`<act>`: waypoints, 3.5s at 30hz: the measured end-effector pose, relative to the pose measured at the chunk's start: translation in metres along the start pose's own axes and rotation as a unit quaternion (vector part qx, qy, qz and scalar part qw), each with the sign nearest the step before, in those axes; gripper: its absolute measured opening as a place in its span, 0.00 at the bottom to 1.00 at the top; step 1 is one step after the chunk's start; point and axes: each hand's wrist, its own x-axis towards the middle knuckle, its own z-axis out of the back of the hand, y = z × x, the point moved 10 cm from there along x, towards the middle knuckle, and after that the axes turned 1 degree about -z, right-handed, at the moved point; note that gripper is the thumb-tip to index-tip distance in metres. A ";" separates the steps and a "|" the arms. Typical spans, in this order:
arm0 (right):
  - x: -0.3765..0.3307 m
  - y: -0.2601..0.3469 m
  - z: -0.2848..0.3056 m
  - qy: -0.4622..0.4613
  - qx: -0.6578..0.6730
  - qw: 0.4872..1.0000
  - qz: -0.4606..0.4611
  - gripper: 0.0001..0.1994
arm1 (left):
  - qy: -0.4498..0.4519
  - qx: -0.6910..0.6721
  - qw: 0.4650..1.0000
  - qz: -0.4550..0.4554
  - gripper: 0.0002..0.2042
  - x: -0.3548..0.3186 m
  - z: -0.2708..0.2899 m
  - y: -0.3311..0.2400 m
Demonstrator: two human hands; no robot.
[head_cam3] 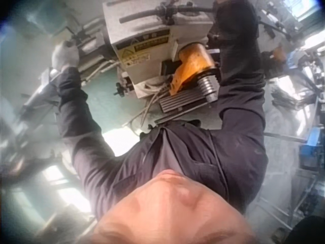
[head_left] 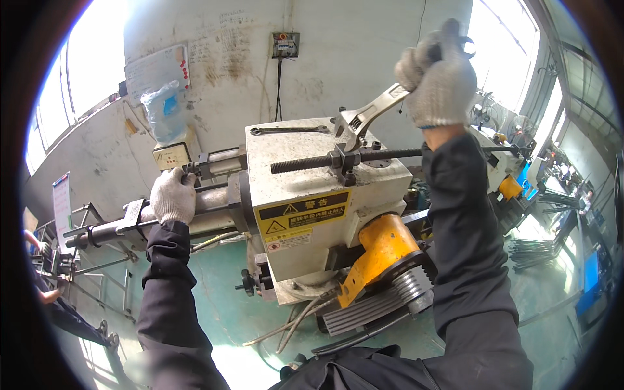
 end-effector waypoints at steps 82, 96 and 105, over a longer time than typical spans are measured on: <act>-0.083 -0.222 -0.112 0.489 -0.498 0.716 0.002 0.20 | 0.005 0.044 0.998 -0.035 0.14 -0.014 0.004 -0.018; -0.214 0.002 0.072 0.307 -0.306 0.901 0.001 0.14 | -0.034 -0.294 0.954 0.035 0.05 -0.083 0.043 -0.046; -0.404 0.064 0.125 0.056 -0.214 0.919 -0.328 0.30 | 0.215 -0.515 0.815 -0.154 0.06 -0.307 0.135 -0.334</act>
